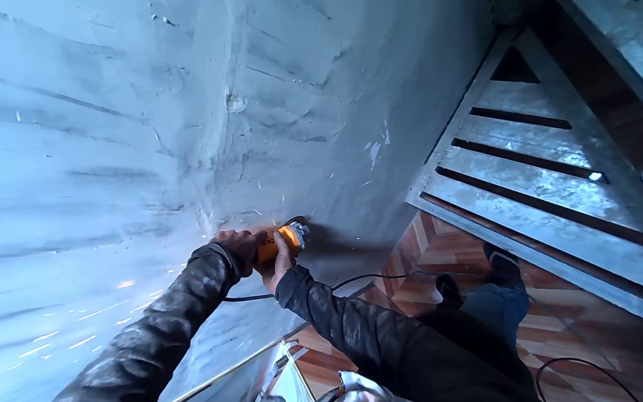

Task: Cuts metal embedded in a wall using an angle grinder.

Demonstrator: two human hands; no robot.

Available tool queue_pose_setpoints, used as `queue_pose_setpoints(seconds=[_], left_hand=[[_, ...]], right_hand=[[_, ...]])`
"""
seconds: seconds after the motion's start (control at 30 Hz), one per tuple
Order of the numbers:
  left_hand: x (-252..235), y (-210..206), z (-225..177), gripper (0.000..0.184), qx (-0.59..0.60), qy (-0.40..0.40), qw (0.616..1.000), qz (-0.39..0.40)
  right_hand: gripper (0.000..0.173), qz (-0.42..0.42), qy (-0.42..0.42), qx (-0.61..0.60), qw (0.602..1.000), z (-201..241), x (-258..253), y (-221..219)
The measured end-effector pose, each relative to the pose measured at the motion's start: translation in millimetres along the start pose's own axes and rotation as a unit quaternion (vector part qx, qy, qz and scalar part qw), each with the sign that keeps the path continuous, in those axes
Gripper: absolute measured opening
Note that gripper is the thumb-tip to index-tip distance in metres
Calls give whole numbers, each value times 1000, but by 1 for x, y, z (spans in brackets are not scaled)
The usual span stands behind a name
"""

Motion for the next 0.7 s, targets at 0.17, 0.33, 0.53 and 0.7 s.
queue_pose_setpoints(seconds=[0.17,0.33,0.53,0.7], left_hand=[[37,-5,-32,97,65,7,998,-2],[34,-35,-70,98,127,-27,991,13],[17,-72,-87,100,169,-29,984,46],[17,-91,-100,99,199,-7,978,70]], right_hand=[[42,47,38,73,995,9,19,24],[38,9,49,126,991,23,30,74],[39,-58,28,126,990,22,21,113],[39,-86,3,147,985,21,19,134]])
Point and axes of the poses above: each hand's wrist, its own x-axis away from the middle knuckle, its own y-axis out of the back of the hand, z = x × y, the point moved 4 cm from there along -x, towards the middle knuckle, and after that the axes turned 4 degrees about -y, right-handed, at the moved point
